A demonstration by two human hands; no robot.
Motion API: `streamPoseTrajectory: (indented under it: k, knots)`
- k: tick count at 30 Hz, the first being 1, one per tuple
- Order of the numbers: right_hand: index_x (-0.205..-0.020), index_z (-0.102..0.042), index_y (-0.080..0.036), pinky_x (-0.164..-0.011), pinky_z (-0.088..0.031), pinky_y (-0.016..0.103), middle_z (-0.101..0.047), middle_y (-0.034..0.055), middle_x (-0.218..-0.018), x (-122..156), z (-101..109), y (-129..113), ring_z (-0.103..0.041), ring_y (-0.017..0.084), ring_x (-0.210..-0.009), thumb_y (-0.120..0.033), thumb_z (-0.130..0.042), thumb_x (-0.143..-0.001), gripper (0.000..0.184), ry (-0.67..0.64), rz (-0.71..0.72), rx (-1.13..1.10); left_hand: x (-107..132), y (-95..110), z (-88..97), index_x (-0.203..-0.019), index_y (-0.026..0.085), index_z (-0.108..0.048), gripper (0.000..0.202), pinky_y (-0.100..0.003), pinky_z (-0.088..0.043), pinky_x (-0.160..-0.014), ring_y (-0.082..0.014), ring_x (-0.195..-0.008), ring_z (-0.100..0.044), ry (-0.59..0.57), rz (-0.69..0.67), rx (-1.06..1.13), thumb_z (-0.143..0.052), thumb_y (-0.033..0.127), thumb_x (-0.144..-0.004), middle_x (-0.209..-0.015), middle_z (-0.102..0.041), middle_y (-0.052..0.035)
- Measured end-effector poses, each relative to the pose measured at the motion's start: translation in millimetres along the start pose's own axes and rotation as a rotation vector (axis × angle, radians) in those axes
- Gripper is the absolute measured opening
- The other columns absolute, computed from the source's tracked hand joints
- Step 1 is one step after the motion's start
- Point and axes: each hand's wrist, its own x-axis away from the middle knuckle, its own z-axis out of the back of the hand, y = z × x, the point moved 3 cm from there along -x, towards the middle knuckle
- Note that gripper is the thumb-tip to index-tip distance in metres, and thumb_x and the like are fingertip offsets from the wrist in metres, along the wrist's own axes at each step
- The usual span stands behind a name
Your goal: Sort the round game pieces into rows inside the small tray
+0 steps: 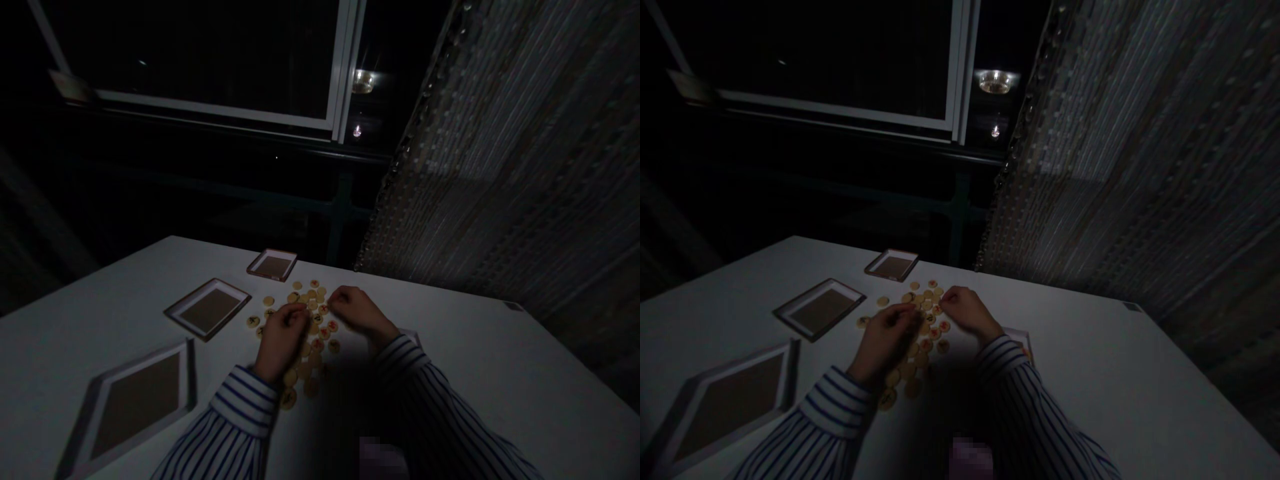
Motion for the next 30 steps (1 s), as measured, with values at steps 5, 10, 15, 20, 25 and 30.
streamPoseTrajectory:
  k: [5, 10, 15, 20, 25, 30]
  knots:
    - [-0.074, -0.064, -0.013, -0.054, -0.039, 0.02, -0.063, 0.0028, -0.067, -6.6, -3.1, -2.4, -0.053, 0.011, -0.06, -0.025, -0.052, -0.068, 0.018, -0.044, -0.059, -0.317, 1.5, 1.3, -3.3, -0.089, 0.015, -0.063, 0.031, -0.025, -0.042, -0.059, -0.0147, -0.063, -0.057, -0.006, -0.071, -0.165, -0.055, 0.038, -0.07, -0.071, -0.064, -0.0032]
    - [-0.073, -0.062, -0.013, -0.051, -0.039, 0.02, -0.058, -0.0007, -0.058, -2.7, -3.2, -12.4, -0.049, 0.008, -0.051, -0.026, -0.053, -0.069, 0.016, -0.129, -0.132, -0.509, 2.9, 2.1, -5.2, -0.09, 0.018, -0.064, 0.028, -0.026, -0.042, -0.061, -0.015, -0.063, -0.056, 0.015, -0.137, -0.218, -0.056, 0.035, -0.069, -0.072, -0.064, -0.0021]
    - [-0.07, -0.062, -0.013, -0.055, -0.039, 0.02, -0.057, -0.0016, -0.059, -0.6, -7.5, -19.3, -0.049, 0.008, -0.053, -0.026, -0.055, -0.067, 0.015, -0.231, -0.056, -0.615, 3.3, 3.1, -5.6, -0.092, 0.018, -0.064, 0.032, -0.027, -0.042, -0.063, -0.0155, -0.064, -0.056, -0.006, -0.118, -0.16, -0.057, 0.039, -0.069, -0.074, -0.065, -0.0029]
    - [-0.074, -0.063, -0.013, -0.055, -0.039, 0.02, -0.058, -0.001, -0.064, 0.0, -11.4, -22.2, -0.049, 0.008, -0.056, -0.029, -0.055, -0.068, 0.018, -0.302, -0.013, -0.619, 3.7, 5.4, -5.9, -0.091, 0.017, -0.066, 0.035, -0.027, -0.044, -0.064, -0.0165, -0.067, -0.058, -0.045, -0.076, -0.1, -0.058, 0.042, -0.068, -0.079, -0.067, -0.0049]
    - [-0.075, -0.062, -0.013, -0.054, -0.04, 0.02, -0.056, -0.0015, -0.062, 0.2, -13.0, -19.3, -0.049, 0.008, -0.054, -0.033, -0.057, -0.07, 0.021, -0.314, -0.002, -0.637, 4.8, 11.2, -5.9, -0.087, 0.017, -0.067, 0.032, -0.028, -0.044, -0.067, -0.018, -0.072, -0.059, -0.072, -0.057, -0.051, -0.059, 0.041, -0.068, -0.08, -0.068, -0.0055]
    - [-0.076, -0.061, -0.014, -0.053, -0.04, 0.02, -0.055, -0.0026, -0.058, 0.6, -14.1, -17.4, -0.048, 0.008, -0.052, -0.038, -0.059, -0.07, 0.026, -0.317, -0.007, -0.651, 3.4, 10.5, -5.7, -0.082, 0.015, -0.067, 0.033, -0.027, -0.045, -0.067, -0.018, -0.072, -0.06, -0.085, 0.024, 0.022, -0.063, 0.042, -0.064, -0.078, -0.068, -0.0058]
